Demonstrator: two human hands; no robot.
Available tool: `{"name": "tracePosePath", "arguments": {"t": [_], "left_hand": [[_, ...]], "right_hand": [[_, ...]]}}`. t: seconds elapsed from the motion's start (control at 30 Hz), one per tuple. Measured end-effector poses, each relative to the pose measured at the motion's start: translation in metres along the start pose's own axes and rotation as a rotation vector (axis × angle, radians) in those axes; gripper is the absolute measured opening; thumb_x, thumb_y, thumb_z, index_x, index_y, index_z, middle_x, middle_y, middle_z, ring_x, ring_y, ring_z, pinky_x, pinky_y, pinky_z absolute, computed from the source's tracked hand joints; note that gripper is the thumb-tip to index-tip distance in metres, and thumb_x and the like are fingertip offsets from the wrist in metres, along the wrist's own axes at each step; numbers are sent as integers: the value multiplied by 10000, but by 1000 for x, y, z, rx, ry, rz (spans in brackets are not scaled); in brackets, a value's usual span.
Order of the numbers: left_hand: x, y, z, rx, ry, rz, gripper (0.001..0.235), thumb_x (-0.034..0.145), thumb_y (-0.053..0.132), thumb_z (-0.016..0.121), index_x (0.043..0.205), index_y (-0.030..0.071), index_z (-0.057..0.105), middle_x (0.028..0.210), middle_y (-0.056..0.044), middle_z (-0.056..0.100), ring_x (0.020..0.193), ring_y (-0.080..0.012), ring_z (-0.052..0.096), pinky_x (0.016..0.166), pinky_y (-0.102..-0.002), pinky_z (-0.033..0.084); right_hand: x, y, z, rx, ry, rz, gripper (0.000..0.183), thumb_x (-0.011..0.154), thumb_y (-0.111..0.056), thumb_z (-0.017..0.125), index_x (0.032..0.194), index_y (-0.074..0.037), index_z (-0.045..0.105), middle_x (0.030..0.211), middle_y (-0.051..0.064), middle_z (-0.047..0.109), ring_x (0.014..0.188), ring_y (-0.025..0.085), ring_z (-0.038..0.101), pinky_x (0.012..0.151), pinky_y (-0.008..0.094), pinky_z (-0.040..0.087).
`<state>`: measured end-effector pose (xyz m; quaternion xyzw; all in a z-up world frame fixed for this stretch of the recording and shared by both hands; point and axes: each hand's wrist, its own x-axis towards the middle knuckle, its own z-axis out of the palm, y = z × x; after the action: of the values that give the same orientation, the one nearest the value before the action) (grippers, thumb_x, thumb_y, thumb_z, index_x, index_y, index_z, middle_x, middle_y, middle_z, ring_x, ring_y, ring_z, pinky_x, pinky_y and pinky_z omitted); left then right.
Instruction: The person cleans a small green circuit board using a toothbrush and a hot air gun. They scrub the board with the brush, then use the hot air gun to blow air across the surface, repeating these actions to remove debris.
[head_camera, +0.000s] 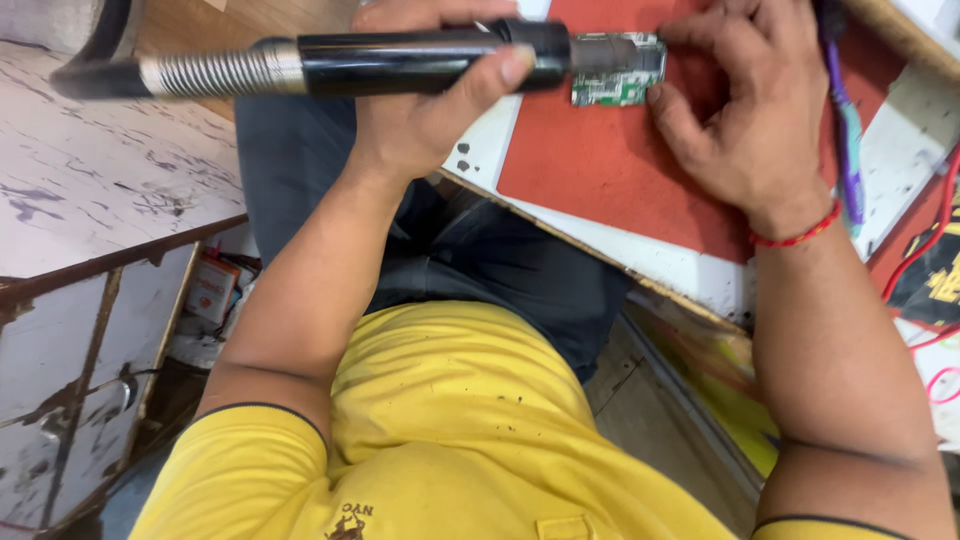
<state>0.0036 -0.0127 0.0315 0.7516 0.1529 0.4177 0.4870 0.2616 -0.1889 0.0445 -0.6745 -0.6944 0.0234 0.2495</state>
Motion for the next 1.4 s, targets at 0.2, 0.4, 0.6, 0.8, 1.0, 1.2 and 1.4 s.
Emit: {"name": "tracePosePath", "arguments": {"t": [0.2,0.4,0.6,0.8,1.0,1.2,1.4], "left_hand": [[4,-1,2,75,-18,72,290,1021,284,833,1127,37,723,987,-70,744,888,-167,687,832,-278,556],[-4,-9,0,61,-41,-12,291,993,282,863,1121,46,749,967,-54,746,855,-154,687,812,-283,554],[2,-2,-1,8,-67,-9,298,968,292,842,1094,40,745,984,-48,752,906,-147,653,826,-281,526],[3,-2,-3,88,-70,82,320,997,316,827,1132,45,725,1060,-55,763,953,-167,658,891,-296,517],[5,0,-2,46,-69,73,317,987,336,833,1104,56,737,1045,-56,761,921,-170,672,890,-305,523],[1,-1,-2,45,-47,52,316,990,345,835,1098,67,730,971,-36,755,899,-139,697,880,-293,541],[0,-2,-1,106,-13,67,304,999,311,853,1127,60,739,996,-56,755,875,-143,693,832,-282,541]], "right_hand": [[9,-7,1,44,51,7,303,882,-71,816,1160,-34,702,1107,132,537,1059,307,540,935,404,482],[4,-8,1,73,56,61,307,872,-43,779,1166,-22,693,1100,129,540,1064,306,546,937,401,477],[14,-11,0,53,63,26,288,880,-52,805,1149,-39,702,1088,124,543,1058,306,546,928,387,480],[8,-6,3,63,62,47,299,875,-60,804,1157,-40,707,1102,110,546,1049,291,546,908,377,486],[12,-8,-2,26,33,-53,302,866,-77,831,1140,-33,713,1091,113,545,1033,297,532,904,391,474],[5,-6,-1,71,34,-5,313,853,-42,786,1149,-20,687,1118,113,537,1054,285,534,917,375,470],[6,-6,1,116,48,66,303,870,-15,780,1158,-2,683,1117,125,537,1050,282,554,885,367,483]]}}
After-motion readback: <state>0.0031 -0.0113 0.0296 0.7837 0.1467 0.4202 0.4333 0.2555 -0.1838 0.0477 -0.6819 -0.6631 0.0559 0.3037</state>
